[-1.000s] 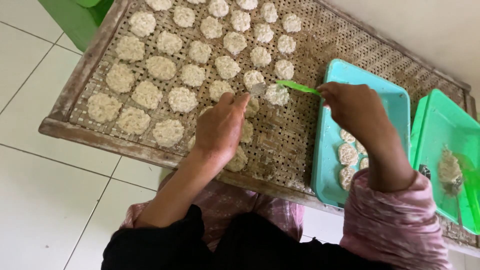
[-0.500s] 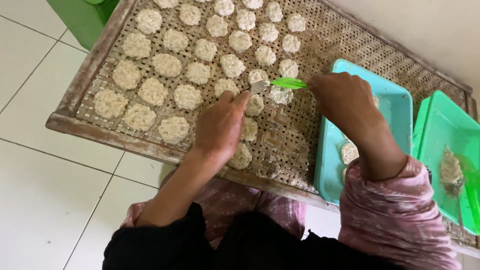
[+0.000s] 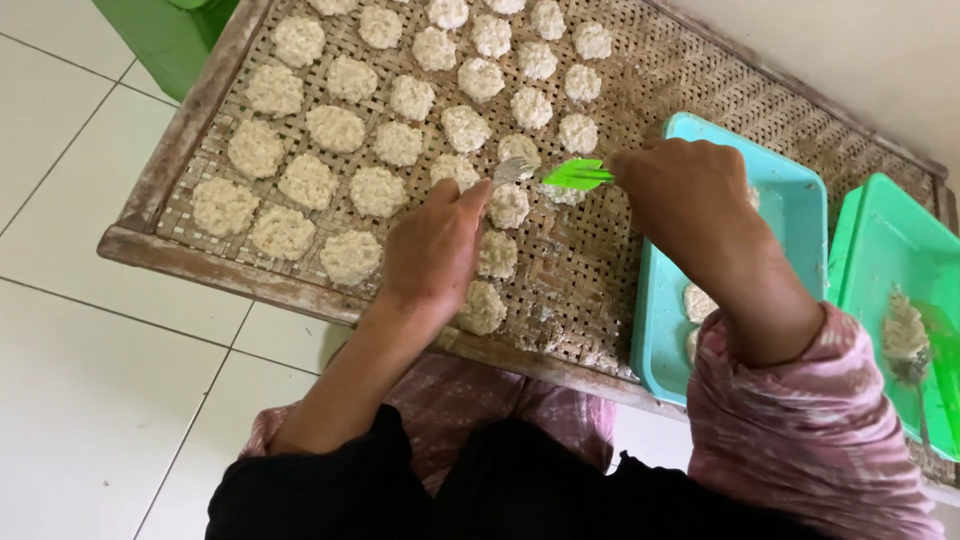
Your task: Arranging small round crackers onto a woven drying rack using a fork and spatula
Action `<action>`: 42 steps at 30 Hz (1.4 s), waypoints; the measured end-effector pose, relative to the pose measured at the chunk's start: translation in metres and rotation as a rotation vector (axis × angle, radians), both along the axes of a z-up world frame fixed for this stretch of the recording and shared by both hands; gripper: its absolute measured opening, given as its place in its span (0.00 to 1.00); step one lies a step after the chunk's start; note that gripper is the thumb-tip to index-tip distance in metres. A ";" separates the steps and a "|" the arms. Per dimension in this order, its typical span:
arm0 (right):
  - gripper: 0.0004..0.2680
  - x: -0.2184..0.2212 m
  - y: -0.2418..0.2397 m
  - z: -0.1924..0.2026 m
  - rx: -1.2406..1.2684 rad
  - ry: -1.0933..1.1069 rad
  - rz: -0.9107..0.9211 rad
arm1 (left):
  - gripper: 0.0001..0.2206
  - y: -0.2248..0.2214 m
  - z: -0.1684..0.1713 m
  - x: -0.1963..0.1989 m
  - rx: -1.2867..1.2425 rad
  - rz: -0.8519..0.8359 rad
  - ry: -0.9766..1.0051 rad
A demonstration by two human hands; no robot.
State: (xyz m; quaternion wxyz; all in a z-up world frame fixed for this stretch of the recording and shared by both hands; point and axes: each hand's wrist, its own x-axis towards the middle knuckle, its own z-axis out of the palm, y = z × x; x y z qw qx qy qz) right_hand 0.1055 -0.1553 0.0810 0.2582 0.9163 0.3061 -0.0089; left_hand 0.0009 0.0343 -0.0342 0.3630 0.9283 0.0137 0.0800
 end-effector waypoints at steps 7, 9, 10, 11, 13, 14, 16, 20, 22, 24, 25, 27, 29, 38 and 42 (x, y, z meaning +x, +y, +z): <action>0.09 -0.011 0.006 -0.002 -0.050 -0.032 -0.022 | 0.15 -0.003 -0.003 0.001 -0.025 -0.016 -0.030; 0.10 -0.012 0.001 -0.003 -0.036 -0.052 0.017 | 0.16 -0.002 0.002 -0.003 -0.007 -0.006 -0.018; 0.10 -0.012 -0.007 -0.003 -0.036 -0.050 0.018 | 0.16 -0.002 -0.001 -0.003 -0.007 -0.005 -0.016; 0.10 -0.012 -0.014 -0.001 -0.013 -0.098 0.039 | 0.16 -0.002 -0.003 -0.002 -0.016 0.003 -0.009; 0.10 -0.012 -0.022 0.002 0.013 -0.148 0.060 | 0.16 -0.003 -0.006 0.000 -0.024 0.011 -0.004; 0.11 -0.012 -0.024 0.004 0.047 -0.160 0.095 | 0.16 -0.005 -0.008 0.002 -0.018 0.007 0.006; 0.12 -0.011 -0.027 0.000 0.084 -0.170 0.121 | 0.16 -0.009 -0.008 0.002 -0.008 -0.006 0.019; 0.14 -0.005 -0.030 -0.008 0.054 -0.125 0.059 | 0.14 -0.015 0.002 0.004 -0.005 -0.039 0.049; 0.15 -0.005 -0.038 -0.003 0.041 -0.141 0.038 | 0.14 -0.019 -0.010 0.007 0.001 -0.043 0.056; 0.14 -0.004 -0.051 0.004 -0.009 -0.272 0.129 | 0.19 -0.025 -0.036 0.016 0.110 -0.008 -0.067; 0.14 -0.009 -0.053 0.008 -0.008 -0.271 0.127 | 0.19 -0.027 -0.033 0.017 0.111 -0.010 -0.065; 0.15 -0.019 -0.056 0.017 0.050 -0.268 0.136 | 0.14 -0.031 -0.025 0.019 0.141 -0.015 -0.036; 0.14 -0.011 -0.061 0.001 0.063 -0.235 0.112 | 0.10 -0.036 -0.002 0.016 -0.263 0.073 0.165; 0.10 0.004 -0.084 -0.004 0.188 -0.279 0.075 | 0.13 -0.049 0.000 0.033 -0.180 0.062 0.163; 0.09 0.008 -0.083 -0.013 0.252 -0.203 0.031 | 0.17 -0.057 -0.048 0.054 0.295 -0.013 -0.063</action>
